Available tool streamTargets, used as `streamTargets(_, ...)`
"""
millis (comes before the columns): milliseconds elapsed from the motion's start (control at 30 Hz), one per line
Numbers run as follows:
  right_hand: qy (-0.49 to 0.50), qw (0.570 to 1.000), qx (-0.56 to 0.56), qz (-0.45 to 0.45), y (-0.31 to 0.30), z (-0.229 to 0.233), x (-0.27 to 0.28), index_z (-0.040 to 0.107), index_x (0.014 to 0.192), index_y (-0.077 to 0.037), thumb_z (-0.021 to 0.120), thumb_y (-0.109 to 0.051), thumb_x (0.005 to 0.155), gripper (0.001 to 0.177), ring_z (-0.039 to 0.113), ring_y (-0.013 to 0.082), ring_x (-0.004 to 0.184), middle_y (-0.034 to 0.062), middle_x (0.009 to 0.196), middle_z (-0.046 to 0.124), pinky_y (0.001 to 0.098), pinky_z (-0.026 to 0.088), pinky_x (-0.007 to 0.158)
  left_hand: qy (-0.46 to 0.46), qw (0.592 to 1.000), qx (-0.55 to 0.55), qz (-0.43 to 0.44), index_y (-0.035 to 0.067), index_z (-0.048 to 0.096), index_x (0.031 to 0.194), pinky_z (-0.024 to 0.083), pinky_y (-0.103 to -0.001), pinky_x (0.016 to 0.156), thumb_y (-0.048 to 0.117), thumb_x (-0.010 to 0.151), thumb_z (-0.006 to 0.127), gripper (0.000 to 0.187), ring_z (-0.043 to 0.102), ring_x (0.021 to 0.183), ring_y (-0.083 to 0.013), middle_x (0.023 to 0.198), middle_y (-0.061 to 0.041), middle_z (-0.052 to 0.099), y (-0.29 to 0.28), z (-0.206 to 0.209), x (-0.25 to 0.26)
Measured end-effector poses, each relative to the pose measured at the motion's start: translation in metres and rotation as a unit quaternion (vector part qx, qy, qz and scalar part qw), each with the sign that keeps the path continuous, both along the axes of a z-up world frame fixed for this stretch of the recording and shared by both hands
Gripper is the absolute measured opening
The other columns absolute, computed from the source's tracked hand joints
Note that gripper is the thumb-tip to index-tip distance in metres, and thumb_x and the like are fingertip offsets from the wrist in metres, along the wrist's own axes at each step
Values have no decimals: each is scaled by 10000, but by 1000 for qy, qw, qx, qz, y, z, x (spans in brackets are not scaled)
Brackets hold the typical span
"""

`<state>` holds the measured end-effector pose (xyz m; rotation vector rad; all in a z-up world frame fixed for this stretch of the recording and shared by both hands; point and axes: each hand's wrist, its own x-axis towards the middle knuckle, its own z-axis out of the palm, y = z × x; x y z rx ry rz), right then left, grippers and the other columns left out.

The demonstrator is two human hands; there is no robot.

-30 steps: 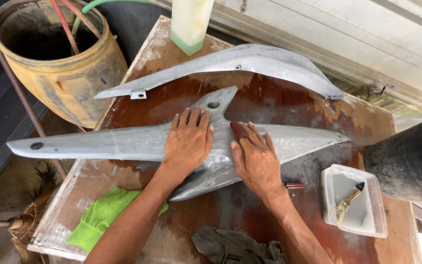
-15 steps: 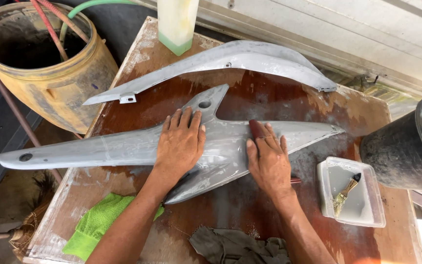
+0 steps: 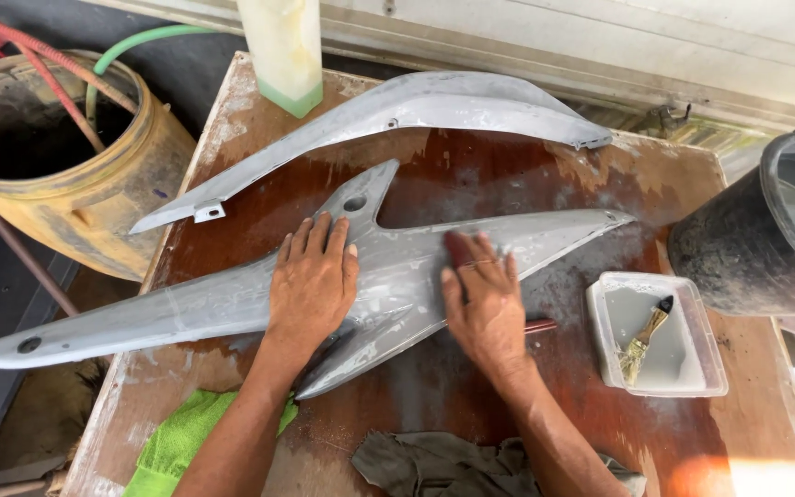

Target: The person sands the surface of a grey metal part using a sanding block. They hold the part steady with one hand while moving the sanding block back and forth across the surface. The person adjusts their grip and the position of the part to sand different areas.

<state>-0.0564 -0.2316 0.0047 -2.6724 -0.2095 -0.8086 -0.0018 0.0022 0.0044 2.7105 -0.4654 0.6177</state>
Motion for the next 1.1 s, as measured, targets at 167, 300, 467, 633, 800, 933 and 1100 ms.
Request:
streamTargets(167, 2, 999, 23, 42, 27, 19, -11, 747, 1164, -153, 609, -315, 1001, 268, 524, 266, 1400, 35, 1405, 654, 569, 284, 1175, -8, 1000, 20, -9, 81, 620, 1385, 465, -515, 1072, 328, 1067, 380, 468, 595, 1286, -359, 1352, -169, 633, 2, -2, 1)
streamTargets(300, 1, 999, 40, -14, -1, 6, -2, 755, 897, -69, 640, -267, 988, 246, 582, 373, 1328, 147, 1329, 691, 666, 363, 1096, 9, 1000, 18, -11, 84, 603, 1406, 460, -512, 1080, 338, 1077, 360, 481, 588, 1300, -357, 1378, -164, 623, 3, -4, 2)
streamTargets(467, -20, 998, 50, -11, 1, 15, -4, 755, 973, -67, 621, -267, 1003, 243, 570, 372, 1339, 143, 1317, 694, 656, 344, 1106, 12, 1000, 13, -16, 82, 612, 1405, 461, -508, 1081, 334, 1087, 349, 484, 588, 1301, -355, 1386, -163, 623, 3, 4, 0)
streamTargets(633, -29, 997, 65, 14, 1, 8, -4, 756, 1154, -169, 623, -314, 992, 255, 556, 271, 1377, 40, 1354, 687, 578, 285, 1175, 33, 999, 19, -25, 70, 605, 1411, 455, -516, 1086, 334, 1093, 347, 487, 579, 1309, -366, 1391, -178, 616, 3, 8, -2)
streamTargets(800, -38, 995, 67, -64, -18, 17, 1, 737, 924, -63, 647, -258, 995, 227, 591, 346, 1330, 110, 1321, 700, 625, 353, 1114, 25, 999, 14, -25, 64, 611, 1404, 467, -505, 1075, 326, 1098, 357, 476, 592, 1293, -369, 1380, -181, 627, 3, 8, -2)
streamTargets(933, -48, 996, 67, -19, -6, -2, 3, 761, 925, -119, 654, -259, 983, 185, 569, 303, 1361, 80, 1336, 698, 555, 276, 1183, 26, 999, 19, -39, 67, 597, 1408, 471, -499, 1069, 326, 1105, 344, 472, 587, 1297, -360, 1383, -181, 616, 5, 10, 0)
streamTargets(1100, -14, 994, 85, -62, -26, -2, 10, 763, 908, -76, 617, -273, 1012, 267, 576, 363, 1338, 146, 1293, 710, 652, 299, 1156, 42, 999, 5, -31, 64, 602, 1416, 451, -514, 1087, 321, 1105, 356, 473, 581, 1304, -374, 1409, -184, 611, 5, 7, 0)
